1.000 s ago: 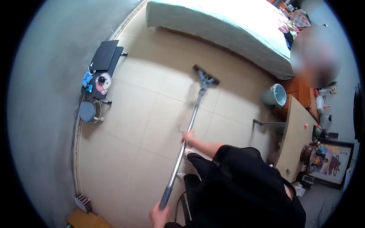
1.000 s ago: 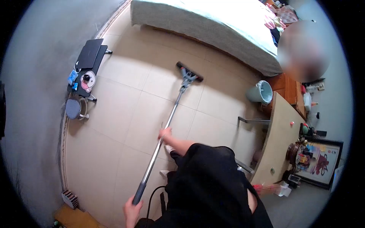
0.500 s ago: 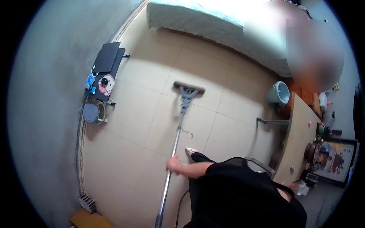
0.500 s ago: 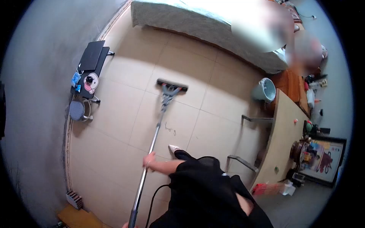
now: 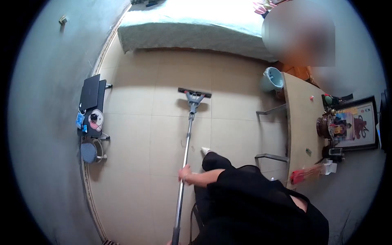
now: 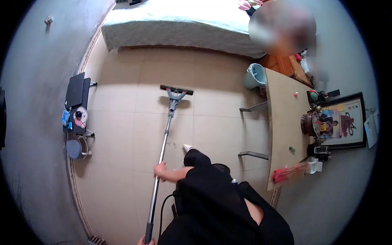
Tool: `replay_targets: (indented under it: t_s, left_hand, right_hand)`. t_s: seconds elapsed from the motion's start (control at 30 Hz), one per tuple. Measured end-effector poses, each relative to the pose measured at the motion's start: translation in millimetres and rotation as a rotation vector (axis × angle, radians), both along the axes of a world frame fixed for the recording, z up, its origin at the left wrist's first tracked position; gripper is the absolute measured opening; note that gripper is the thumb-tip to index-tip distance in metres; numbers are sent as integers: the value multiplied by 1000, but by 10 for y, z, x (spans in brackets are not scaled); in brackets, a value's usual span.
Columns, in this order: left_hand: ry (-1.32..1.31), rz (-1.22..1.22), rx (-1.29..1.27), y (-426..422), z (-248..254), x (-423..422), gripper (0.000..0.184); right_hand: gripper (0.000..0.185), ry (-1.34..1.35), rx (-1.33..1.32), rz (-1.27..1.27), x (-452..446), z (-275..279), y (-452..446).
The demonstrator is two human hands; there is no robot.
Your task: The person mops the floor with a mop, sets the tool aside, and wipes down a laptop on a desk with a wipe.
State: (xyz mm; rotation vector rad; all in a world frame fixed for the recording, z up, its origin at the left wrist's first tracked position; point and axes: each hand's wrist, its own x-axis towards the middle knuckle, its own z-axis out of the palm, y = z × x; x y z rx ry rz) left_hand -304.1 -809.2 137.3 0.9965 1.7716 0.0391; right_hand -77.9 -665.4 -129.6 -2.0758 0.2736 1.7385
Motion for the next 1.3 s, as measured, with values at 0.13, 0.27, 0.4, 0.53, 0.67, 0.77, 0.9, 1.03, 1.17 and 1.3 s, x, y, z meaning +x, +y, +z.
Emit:
replay_targets:
  t_s: [0.13, 0.27, 0.4, 0.53, 0.67, 0.77, 0.9, 1.03, 1.17, 1.3]
  left_hand:
    - [57, -319, 87, 322, -540, 737, 20]
    - [50, -512, 206, 771, -652, 1977, 20]
    - [-36, -686, 369, 1135, -783, 3143, 22]
    - [-39, -834, 336, 1344, -960, 4186, 23]
    - [-11, -955, 372, 1401, -999, 4846, 26]
    - [-24, -971, 357, 1427, -945, 4969, 26]
    - [-42, -941, 298, 1438, -790, 4701, 26]
    - [-9, -830, 164, 1354, -503, 4255, 27]
    - [38, -728, 195, 1154, -195, 3810, 23]
    - [138, -650, 178, 945, 22, 3565, 24]
  right_hand:
    - [39, -199, 55, -129, 1239, -436, 198]
    - [29, -257, 106, -230, 2704, -281, 341]
    - [15, -355, 131, -434, 4025, -440, 387]
    - [14, -342, 298, -510, 5158, -612, 279]
    - [16, -312, 292, -506, 5819, -603, 177]
    - [16, -285, 283, -577, 5924, -515, 135]
    - [17, -334, 281, -530, 5549, -447, 62]
    - [17, -342, 215, -535, 4953, -249, -67]
    - [19, -153, 125, -532, 4380, -463, -330]
    - [24, -110, 82, -471, 3998, -495, -430]
